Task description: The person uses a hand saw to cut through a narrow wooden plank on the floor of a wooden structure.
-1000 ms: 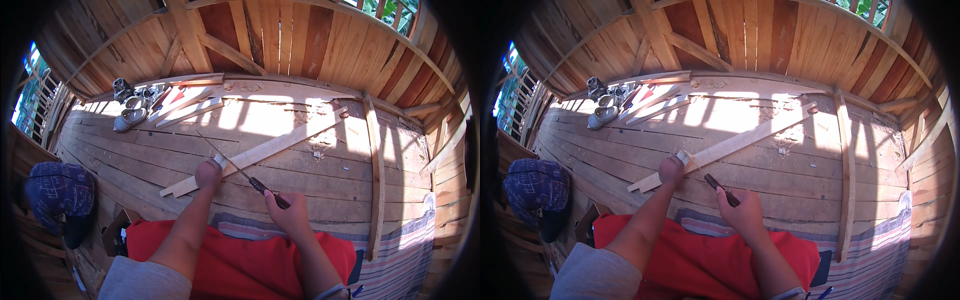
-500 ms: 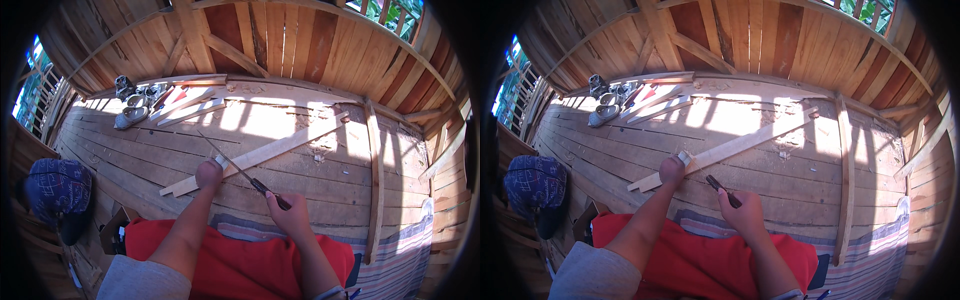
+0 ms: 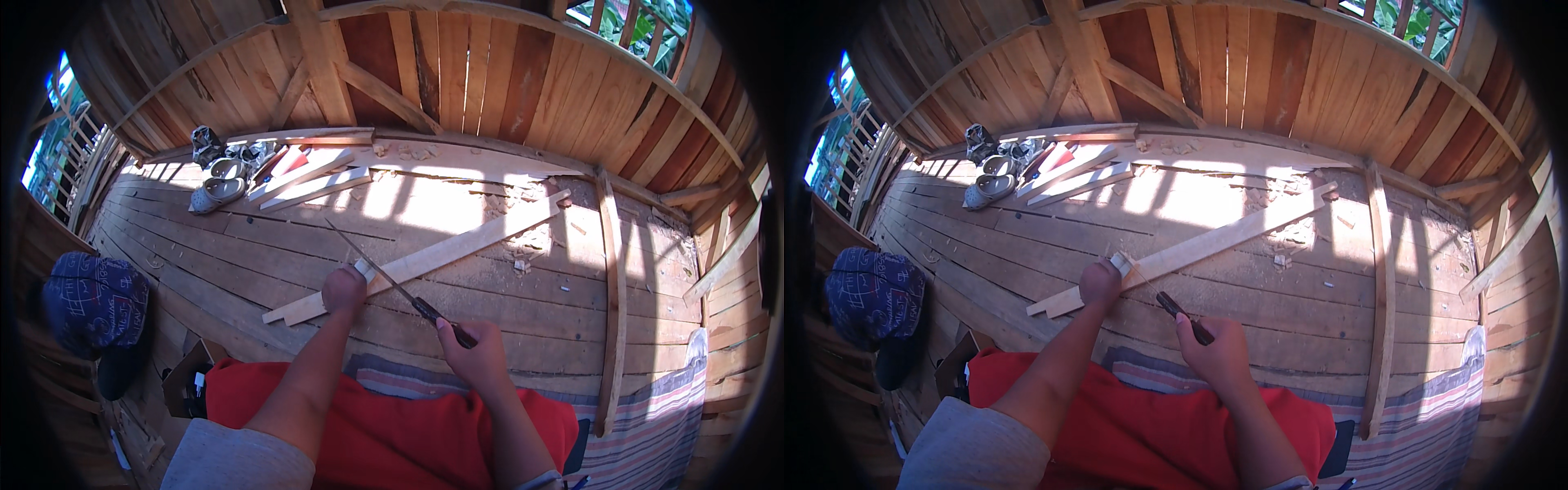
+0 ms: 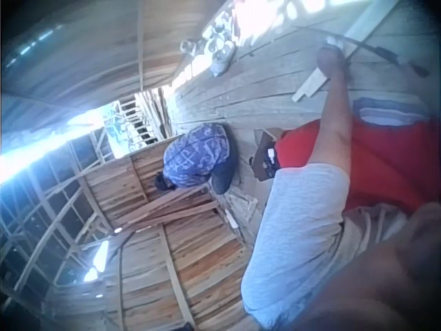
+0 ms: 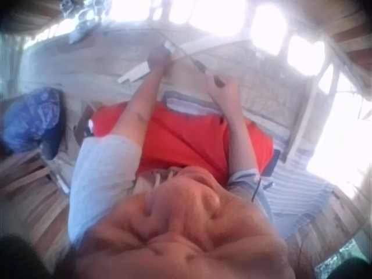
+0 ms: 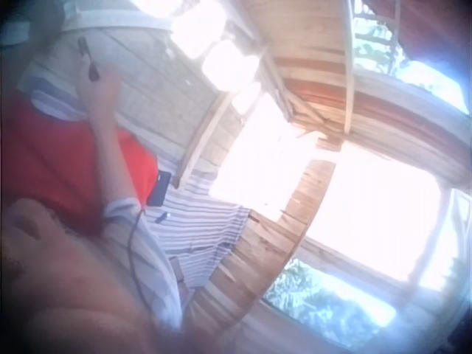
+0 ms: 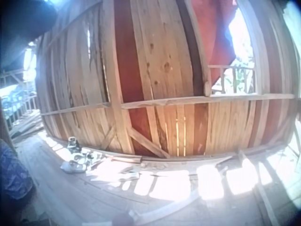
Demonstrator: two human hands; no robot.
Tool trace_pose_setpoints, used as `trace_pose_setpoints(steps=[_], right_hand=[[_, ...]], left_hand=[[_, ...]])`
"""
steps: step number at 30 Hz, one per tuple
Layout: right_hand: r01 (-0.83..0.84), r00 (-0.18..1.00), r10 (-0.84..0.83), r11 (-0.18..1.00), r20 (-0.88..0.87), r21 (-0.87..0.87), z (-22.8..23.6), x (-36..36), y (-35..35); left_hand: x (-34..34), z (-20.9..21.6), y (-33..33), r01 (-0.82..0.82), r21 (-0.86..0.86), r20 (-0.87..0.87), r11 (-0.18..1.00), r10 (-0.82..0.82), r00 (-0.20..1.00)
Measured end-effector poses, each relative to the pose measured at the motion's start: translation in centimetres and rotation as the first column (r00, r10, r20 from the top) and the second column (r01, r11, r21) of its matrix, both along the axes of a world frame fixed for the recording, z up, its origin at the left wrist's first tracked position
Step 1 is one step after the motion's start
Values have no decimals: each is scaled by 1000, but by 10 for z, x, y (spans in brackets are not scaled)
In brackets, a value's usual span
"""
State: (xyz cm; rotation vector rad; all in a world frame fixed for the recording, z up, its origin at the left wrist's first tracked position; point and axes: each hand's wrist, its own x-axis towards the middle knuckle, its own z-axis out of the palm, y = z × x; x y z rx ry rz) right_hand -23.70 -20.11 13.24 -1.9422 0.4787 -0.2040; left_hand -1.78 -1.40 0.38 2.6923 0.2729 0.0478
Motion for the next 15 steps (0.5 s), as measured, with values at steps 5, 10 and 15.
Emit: trace_pose_setpoints(steps=[5,10,15], right_hand=[[-9,1000,9,1000,-3,-3,3,0,0],[-22,999,21,1000,-33,-9,4,-1,0],[5,996,-9,999,-83,-46,25,-9,-14]], left_hand=[[-1,1,0,-2,-25,14,1000,3,1000],[-2,3,-2,-13,-25,10,1000,13,1000],[-4,2,5,8,-11,34,1000,-8,999]])
